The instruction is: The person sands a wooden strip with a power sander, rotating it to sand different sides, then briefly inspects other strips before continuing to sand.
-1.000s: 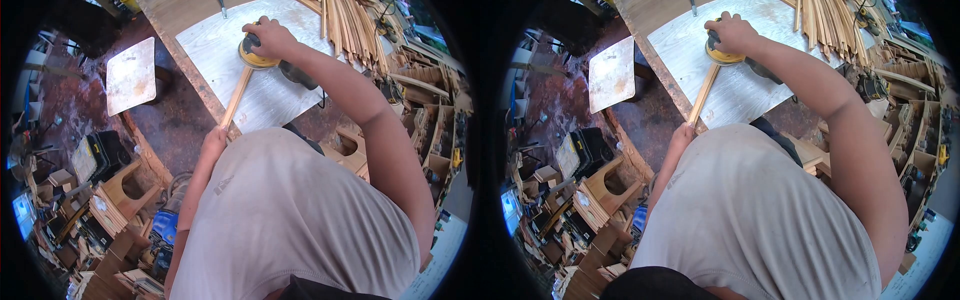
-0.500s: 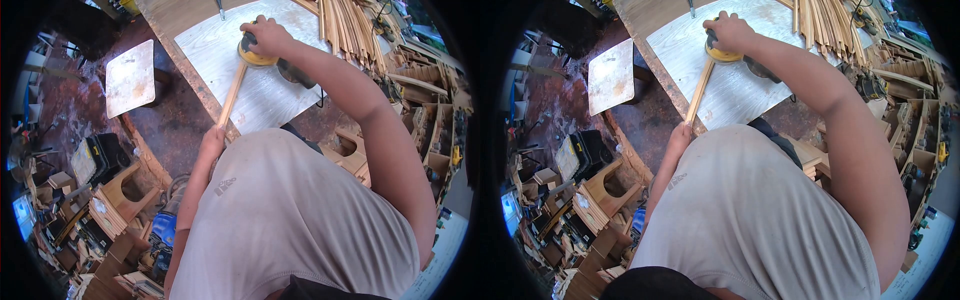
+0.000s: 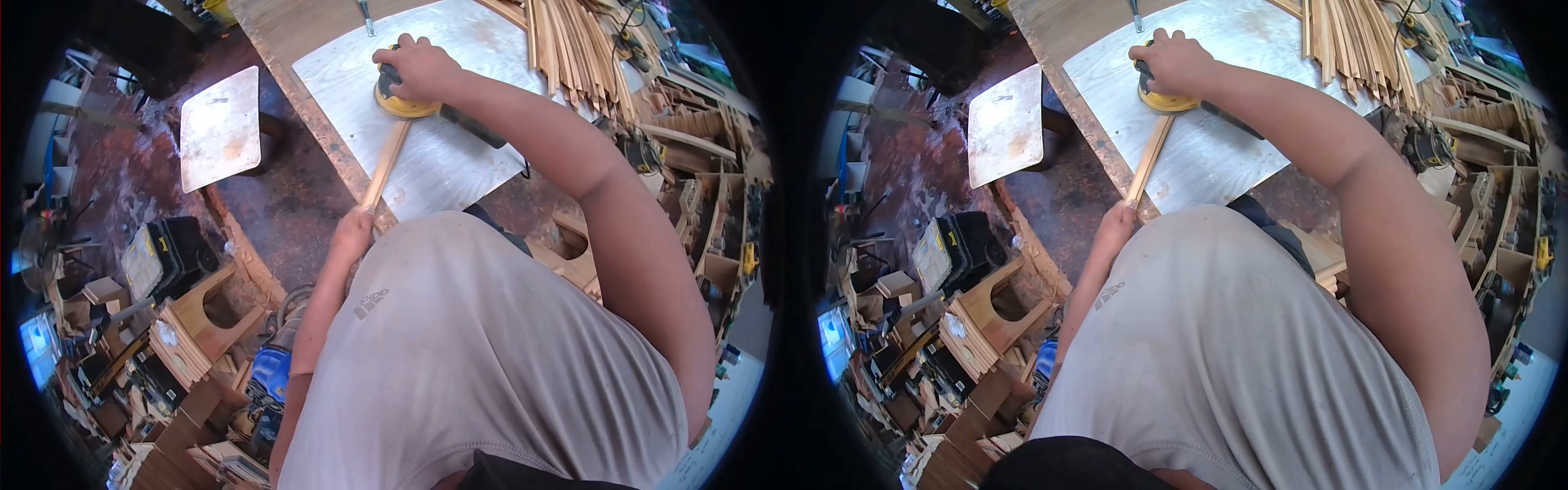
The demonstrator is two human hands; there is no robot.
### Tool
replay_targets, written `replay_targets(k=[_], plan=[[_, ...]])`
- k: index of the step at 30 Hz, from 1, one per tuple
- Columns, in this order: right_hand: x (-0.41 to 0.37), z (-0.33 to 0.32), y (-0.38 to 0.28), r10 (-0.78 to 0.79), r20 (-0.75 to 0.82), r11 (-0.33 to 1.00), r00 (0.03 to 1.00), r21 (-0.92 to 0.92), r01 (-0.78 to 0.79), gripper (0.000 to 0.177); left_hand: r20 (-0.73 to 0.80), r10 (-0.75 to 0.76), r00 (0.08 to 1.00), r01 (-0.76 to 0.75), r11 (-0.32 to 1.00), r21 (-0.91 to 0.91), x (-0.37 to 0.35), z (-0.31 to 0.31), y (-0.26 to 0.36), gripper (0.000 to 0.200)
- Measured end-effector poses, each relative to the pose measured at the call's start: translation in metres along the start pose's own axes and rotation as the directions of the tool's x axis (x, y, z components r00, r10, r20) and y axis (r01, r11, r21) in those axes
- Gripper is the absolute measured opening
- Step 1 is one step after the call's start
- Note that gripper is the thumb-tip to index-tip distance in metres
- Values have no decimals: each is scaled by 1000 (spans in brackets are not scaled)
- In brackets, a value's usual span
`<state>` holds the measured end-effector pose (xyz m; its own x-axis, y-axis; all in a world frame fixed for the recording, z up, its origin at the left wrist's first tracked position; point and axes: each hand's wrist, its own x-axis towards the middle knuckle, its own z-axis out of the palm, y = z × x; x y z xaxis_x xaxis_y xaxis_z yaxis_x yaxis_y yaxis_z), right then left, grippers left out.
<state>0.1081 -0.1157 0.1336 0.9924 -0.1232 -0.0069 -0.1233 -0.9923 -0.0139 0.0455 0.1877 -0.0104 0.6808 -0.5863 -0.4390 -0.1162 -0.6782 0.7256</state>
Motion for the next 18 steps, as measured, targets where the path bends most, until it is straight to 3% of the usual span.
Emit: replay_targets(k=[4, 6, 9, 14, 18], plan=[[22, 3, 26, 13, -24, 1000, 1000, -12, -13, 56, -21, 20, 1000, -20, 1000, -19, 1, 2, -2, 43], [41, 6, 56, 188, -96, 980, 977, -43, -193, 52, -25, 9, 1000, -9, 1000, -23, -1, 0, 4, 45], [51, 3, 86, 222, -105, 967, 969, -107, -233, 54, -19, 11, 1000, -11, 1000, -18, -3, 0, 4, 46], [35, -6, 71, 200, -74, 978, 977, -49, -204, 59, -20, 28, 999, -28, 1000, -7, 1, 1, 1, 47], [14, 3, 35, 71, -7, 997, 997, 40, -70, 53, -9, 19, 1000, -19, 1000, 15, 2, 2, 0, 47]])
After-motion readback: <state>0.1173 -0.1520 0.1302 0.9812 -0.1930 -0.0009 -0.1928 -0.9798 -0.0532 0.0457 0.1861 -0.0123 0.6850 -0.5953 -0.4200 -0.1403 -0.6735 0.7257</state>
